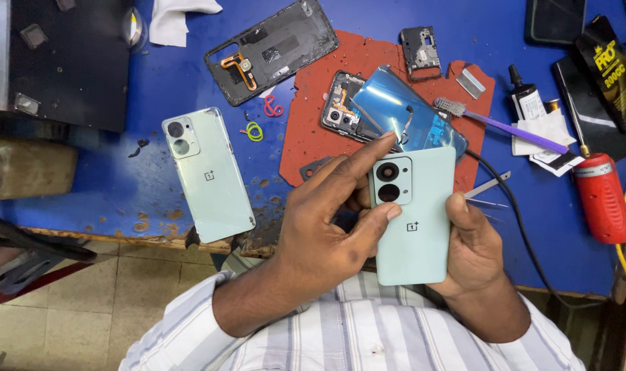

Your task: The person uses tweezers to remove a small component from a light green phone back cover. They then place a camera module into the cover, apply a protective film, and use a yellow plastic card to smooth the edges. The person continues to adjust the camera module and clean the area with the card.

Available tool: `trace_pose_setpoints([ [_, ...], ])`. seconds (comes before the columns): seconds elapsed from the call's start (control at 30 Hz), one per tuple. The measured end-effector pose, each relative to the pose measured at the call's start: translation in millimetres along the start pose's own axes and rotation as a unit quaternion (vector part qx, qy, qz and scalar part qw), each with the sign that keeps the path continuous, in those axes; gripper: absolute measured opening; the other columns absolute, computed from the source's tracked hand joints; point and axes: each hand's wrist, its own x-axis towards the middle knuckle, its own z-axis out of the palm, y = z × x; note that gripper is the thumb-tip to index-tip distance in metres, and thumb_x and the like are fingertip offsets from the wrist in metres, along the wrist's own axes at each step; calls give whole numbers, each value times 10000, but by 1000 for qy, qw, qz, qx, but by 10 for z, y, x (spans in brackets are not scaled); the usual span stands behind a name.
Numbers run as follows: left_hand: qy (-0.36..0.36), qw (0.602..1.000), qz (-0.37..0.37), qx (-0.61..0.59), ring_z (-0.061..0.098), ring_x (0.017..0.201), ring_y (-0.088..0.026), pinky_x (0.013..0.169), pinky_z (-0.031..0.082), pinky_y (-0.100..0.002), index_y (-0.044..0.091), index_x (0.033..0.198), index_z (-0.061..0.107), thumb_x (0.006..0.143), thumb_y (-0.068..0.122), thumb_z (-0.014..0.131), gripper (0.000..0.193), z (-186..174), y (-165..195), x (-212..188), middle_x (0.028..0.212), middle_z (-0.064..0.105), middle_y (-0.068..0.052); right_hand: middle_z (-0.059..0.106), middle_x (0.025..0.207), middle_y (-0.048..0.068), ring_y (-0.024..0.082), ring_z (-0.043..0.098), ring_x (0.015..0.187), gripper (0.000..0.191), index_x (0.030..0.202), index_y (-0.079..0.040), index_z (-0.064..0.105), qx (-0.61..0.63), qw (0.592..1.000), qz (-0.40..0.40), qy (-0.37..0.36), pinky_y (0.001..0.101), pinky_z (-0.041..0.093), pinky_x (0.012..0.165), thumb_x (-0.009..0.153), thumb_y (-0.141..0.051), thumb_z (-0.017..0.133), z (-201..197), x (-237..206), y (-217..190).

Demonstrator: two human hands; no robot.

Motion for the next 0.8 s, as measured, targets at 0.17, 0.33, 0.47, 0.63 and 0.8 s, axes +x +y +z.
trace_pose_setpoints([
  [0.17,6,1000,-4,5,553,801,-84,721,521,-244,70,1541,519,941,15,784,658,20,-47,-17,979,594,-26,569,1409,288,387,628,1267,763,1566,99,345,-9,1000,0,6,552,523,1061,1063,-415,600,29,3,6],
  [0.33,-11,1000,4,1,597,899,-114,813,553,-248,71,1583,451,1034,135,716,613,-31,-111,-127,1078,618,-51,526,1426,254,370,565,1313,677,1506,37,470,-424,899,-104,43,494,485,1096,1002,-387,627,354,-21,-80],
  [0.47,-80,971,-50,-221,566,1231,-164,1041,546,-296,73,1684,197,1054,409,685,865,-24,-218,-206,1439,500,-79,434,1402,168,345,497,1349,566,1422,-110,590,-817,540,-202,21,419,482,1133,888,-246,717,602,-23,-65],
  [0.63,-100,927,-89,-351,411,1511,-190,1284,355,-344,71,1727,39,1021,586,652,1067,30,-348,-221,1708,352,-121,455,1332,160,372,486,1271,691,1399,-127,607,-875,425,-230,17,465,439,1095,757,-222,846,696,103,17],
  [0.8,-116,917,-66,-376,419,1497,-187,1290,335,-349,69,1739,55,1012,625,640,1086,5,-418,-215,1633,384,-128,464,1327,134,292,560,1313,576,1391,-61,613,-805,552,-217,34,416,487,1113,848,-138,790,796,115,-48],
])
